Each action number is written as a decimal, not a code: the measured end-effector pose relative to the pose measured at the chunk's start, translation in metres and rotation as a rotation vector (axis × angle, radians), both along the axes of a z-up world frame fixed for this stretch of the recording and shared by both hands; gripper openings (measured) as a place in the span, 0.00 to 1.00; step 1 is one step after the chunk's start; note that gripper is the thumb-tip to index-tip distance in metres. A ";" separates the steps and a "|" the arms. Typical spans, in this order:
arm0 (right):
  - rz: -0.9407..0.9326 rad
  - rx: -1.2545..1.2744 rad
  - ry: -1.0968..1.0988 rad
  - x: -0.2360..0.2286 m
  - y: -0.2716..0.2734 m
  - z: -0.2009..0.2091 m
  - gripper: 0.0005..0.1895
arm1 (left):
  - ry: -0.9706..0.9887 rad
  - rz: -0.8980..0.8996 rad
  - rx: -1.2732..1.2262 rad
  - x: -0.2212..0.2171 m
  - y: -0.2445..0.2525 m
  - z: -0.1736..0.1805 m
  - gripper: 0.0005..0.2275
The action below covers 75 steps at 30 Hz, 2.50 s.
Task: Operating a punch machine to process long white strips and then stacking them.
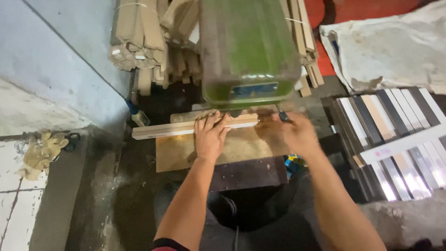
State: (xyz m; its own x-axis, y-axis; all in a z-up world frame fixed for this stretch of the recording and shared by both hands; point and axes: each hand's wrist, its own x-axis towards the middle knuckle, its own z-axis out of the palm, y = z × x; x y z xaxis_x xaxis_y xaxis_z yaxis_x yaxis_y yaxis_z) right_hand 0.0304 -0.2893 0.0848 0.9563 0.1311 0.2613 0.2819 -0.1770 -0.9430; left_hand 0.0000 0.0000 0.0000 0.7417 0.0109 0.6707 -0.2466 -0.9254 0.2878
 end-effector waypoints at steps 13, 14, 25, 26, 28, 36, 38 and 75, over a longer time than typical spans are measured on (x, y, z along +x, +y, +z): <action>-0.089 -0.784 0.066 0.007 0.081 -0.057 0.26 | 0.258 0.085 0.475 -0.006 0.098 -0.009 0.16; -0.048 -0.798 -0.001 0.013 0.081 -0.071 0.26 | 0.387 0.067 0.476 -0.005 0.106 -0.014 0.15; -0.013 -1.185 -0.298 -0.135 0.018 0.040 0.45 | 0.803 -0.163 0.719 -0.047 0.053 0.034 0.22; 0.068 -1.115 -0.295 -0.149 0.006 0.060 0.37 | 0.574 -0.294 0.693 -0.041 0.052 0.026 0.23; 0.136 -1.049 -0.283 -0.179 -0.020 0.100 0.29 | 0.341 -0.433 0.650 -0.053 0.027 0.038 0.24; 0.190 -0.884 -0.165 -0.309 -0.121 0.221 0.20 | -0.275 -0.828 0.310 -0.142 -0.150 0.196 0.12; 0.112 -0.888 -0.167 -0.339 -0.139 0.232 0.21 | -0.266 -0.950 0.389 -0.162 -0.187 0.253 0.12; -1.378 -1.289 0.881 -0.485 -0.401 0.341 0.26 | -0.121 -1.476 0.131 -0.283 -0.589 0.298 0.21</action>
